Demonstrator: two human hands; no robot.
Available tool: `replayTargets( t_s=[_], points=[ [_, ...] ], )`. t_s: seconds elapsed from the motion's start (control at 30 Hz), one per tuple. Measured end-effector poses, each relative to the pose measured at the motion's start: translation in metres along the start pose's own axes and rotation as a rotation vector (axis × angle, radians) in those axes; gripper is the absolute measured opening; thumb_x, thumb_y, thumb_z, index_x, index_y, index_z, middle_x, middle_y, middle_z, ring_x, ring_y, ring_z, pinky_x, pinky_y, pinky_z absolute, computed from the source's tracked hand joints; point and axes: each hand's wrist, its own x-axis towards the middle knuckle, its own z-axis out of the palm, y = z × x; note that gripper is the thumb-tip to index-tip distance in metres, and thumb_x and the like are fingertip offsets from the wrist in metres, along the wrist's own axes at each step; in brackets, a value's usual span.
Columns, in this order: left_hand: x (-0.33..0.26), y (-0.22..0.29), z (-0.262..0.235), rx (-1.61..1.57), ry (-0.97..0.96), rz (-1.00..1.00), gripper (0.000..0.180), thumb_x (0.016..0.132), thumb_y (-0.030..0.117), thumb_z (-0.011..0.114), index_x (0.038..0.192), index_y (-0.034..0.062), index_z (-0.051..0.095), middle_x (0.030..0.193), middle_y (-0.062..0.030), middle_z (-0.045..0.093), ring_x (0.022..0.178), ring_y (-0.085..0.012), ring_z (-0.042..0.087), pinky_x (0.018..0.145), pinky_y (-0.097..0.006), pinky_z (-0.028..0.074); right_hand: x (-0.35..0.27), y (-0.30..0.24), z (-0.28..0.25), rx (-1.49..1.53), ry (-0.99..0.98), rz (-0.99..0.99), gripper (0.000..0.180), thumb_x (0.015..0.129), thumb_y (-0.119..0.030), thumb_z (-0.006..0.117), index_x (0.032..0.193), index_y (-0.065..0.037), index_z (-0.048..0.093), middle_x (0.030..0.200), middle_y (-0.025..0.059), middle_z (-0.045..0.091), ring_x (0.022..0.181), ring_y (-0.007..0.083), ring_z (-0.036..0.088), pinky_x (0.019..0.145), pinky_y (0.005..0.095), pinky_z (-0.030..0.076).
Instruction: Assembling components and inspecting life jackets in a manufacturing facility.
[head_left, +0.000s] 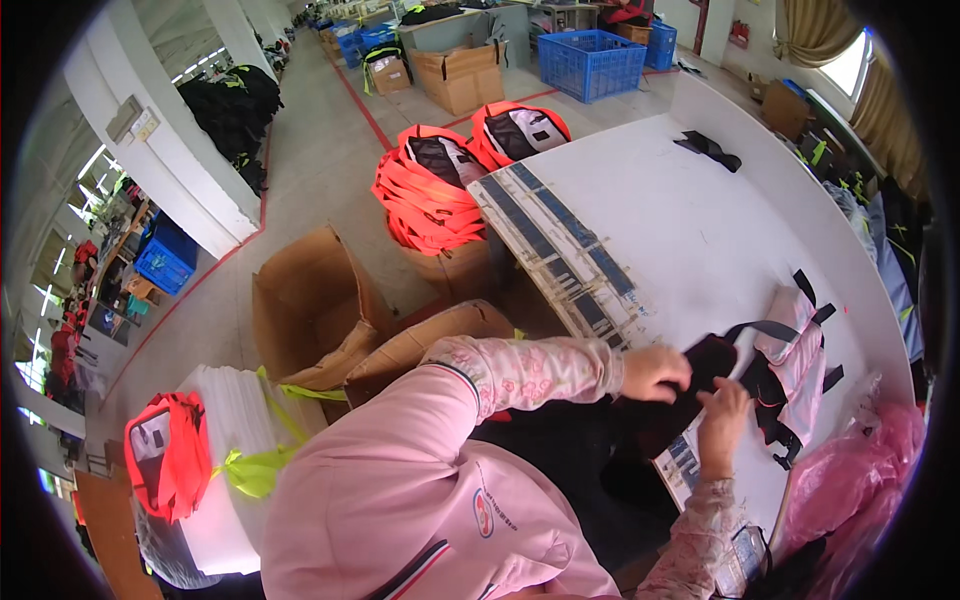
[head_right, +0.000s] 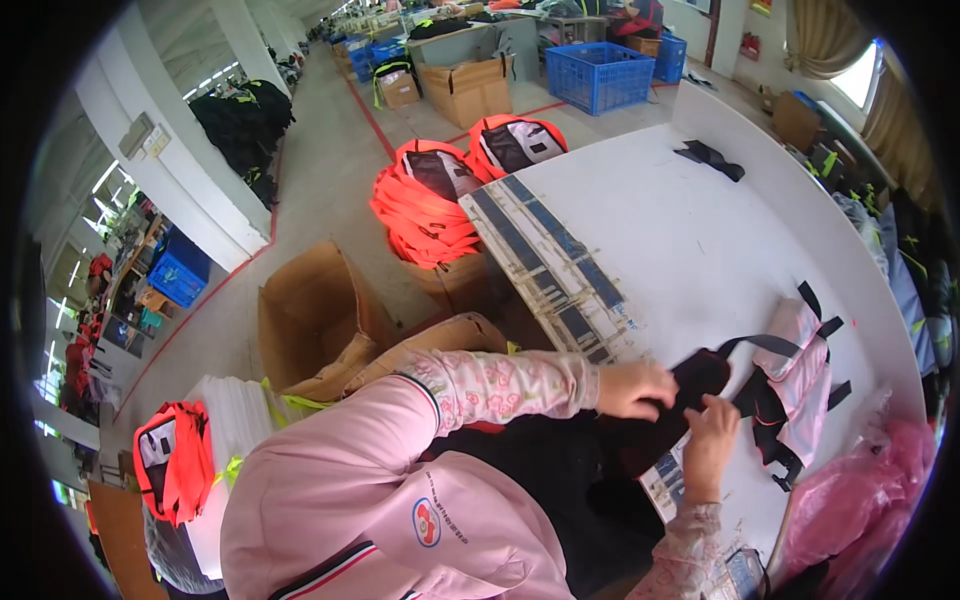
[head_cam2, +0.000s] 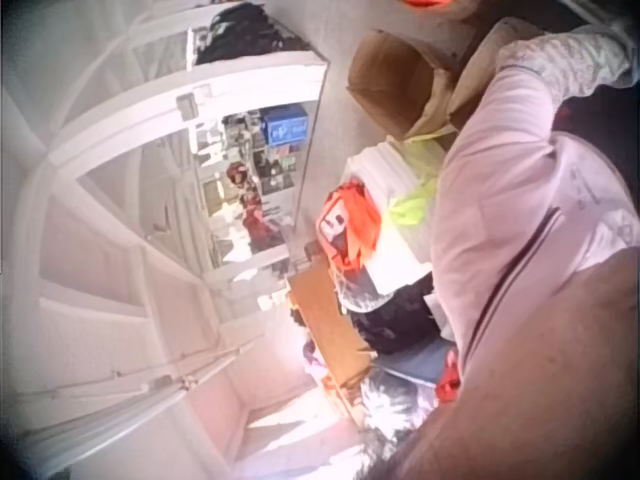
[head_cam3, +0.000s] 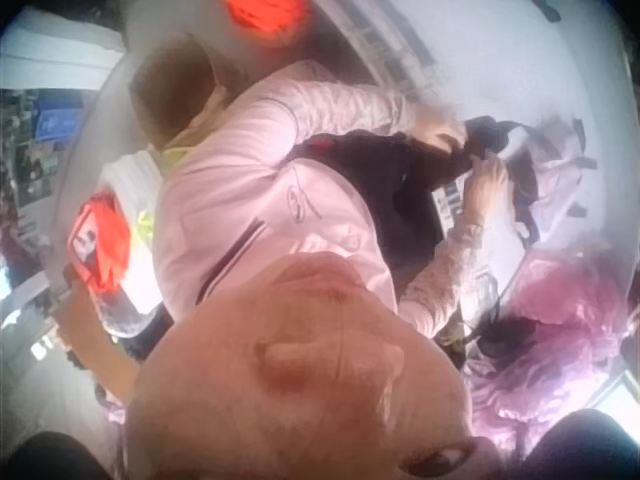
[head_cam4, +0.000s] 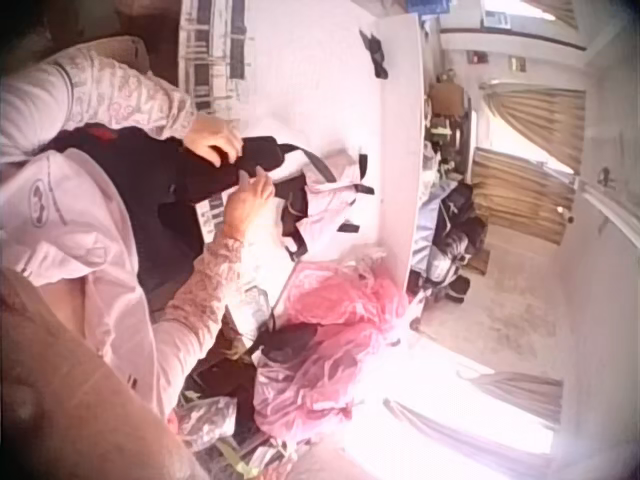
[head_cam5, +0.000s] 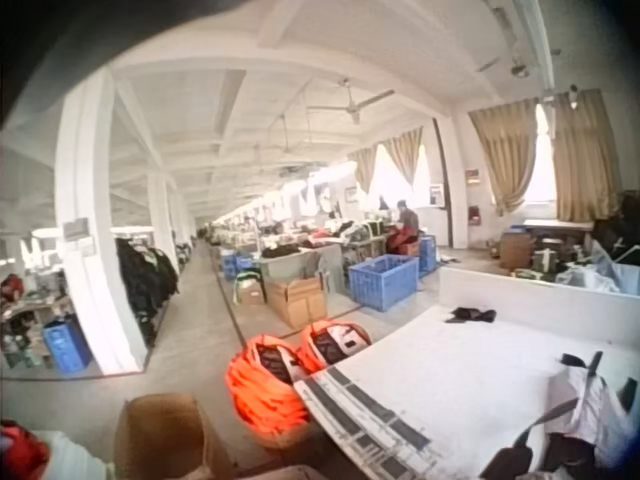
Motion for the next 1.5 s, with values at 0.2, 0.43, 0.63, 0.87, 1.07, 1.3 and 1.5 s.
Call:
replayTargets(
  t_s=[0.2, 0.43, 0.63, 0.87, 1.07, 1.3, 1.5],
  points=[
    [-0.052, -0.007, 0.039, 0.042, -0.293, -0.196, 0.041, 0.074, 0.027, 0.071, 0.108, 0.0082, 0.058, 0.13, -0.0138, 0.048, 0.125, -0.0342, 0.039, 0.103, -0.05, 0.029, -0.044, -0.042, 0.036, 0.295, -0.252, 0.248, 0.028, 0.073, -0.004, 0.062, 0.101, -0.005, 0.06, 0.11, 0.0133, 0.055, 0.103, 0.0327, 0.051, 0.088, 0.0415, 0.041],
    [-0.053, -0.003, 0.045, -0.034, -0.28, -0.272, 0.047, 0.073, 0.03, 0.073, 0.112, 0.0094, 0.055, 0.136, -0.0135, 0.043, 0.131, -0.0336, 0.033, 0.108, -0.053, 0.019, -0.063, -0.073, 0.023, 0.264, -0.176, 0.366, 0.044, 0.069, -0.01, 0.071, 0.109, -0.002, 0.053, 0.122, 0.0174, 0.05, 0.115, 0.0347, 0.047, 0.094, 0.0435, 0.038],
    [-0.052, 0.006, 0.041, -0.023, -0.271, -0.291, 0.054, 0.069, 0.037, 0.075, 0.111, 0.0101, 0.055, 0.135, -0.0135, 0.044, 0.131, -0.0335, 0.033, 0.109, -0.053, 0.018, -0.073, -0.062, 0.044, 0.22, -0.137, 0.349, 0.024, 0.073, -0.008, 0.068, 0.092, -0.003, 0.054, 0.115, 0.0174, 0.055, 0.108, 0.0369, 0.05, 0.089, 0.0432, 0.042],
    [-0.056, 0.001, 0.063, 0.12, -0.081, -0.281, 0.031, 0.079, 0.027, 0.067, 0.104, 0.0089, 0.058, 0.127, -0.0115, 0.051, 0.124, -0.0326, 0.04, 0.104, -0.048, 0.029, -0.05, -0.075, 0.04, 0.338, 0.005, 0.657, 0.017, 0.079, -0.008, 0.063, 0.09, -0.001, 0.052, 0.102, 0.0184, 0.057, 0.095, 0.0373, 0.054, 0.082, 0.0428, 0.044],
    [-0.041, 0.016, 0.067, -0.076, 0.039, -0.304, 0.024, 0.078, 0.002, 0.06, 0.101, 0.0067, 0.059, 0.12, -0.0114, 0.055, 0.119, -0.0331, 0.044, 0.099, -0.041, 0.038, -0.067, -0.056, 0.053, 0.265, 0.192, 0.685, 0.018, 0.077, -0.004, 0.061, 0.092, 0.002, 0.055, 0.094, 0.0194, 0.057, 0.086, 0.0363, 0.056, 0.078, 0.0405, 0.045],
    [-0.033, 0.041, 0.047, 0.133, 0.242, -0.293, 0.052, 0.069, -0.002, 0.063, 0.118, 0.0087, 0.05, 0.125, -0.0163, 0.046, 0.118, -0.0345, 0.044, 0.096, -0.041, 0.039, -0.061, -0.053, 0.064, 1.014, 0.448, 0.948, 0.008, 0.08, 0.006, 0.05, 0.086, 0.002, 0.054, 0.08, 0.0045, 0.056, 0.072, 0.012, 0.053, 0.066, 0.0258, 0.045],
    [-0.041, 0.034, 0.044, -0.354, 0.31, -0.714, 0.036, 0.074, 0.004, 0.064, 0.109, 0.0044, 0.056, 0.103, -0.0102, 0.058, 0.092, -0.0206, 0.058, 0.08, -0.03, 0.046, -0.041, -0.073, 0.049, 1.206, 0.573, 0.861, 0.005, 0.087, 0.003, 0.049, 0.087, -0.002, 0.052, 0.083, 0.0011, 0.055, 0.073, 0.0068, 0.051, 0.064, 0.0198, 0.043]
  ],
)
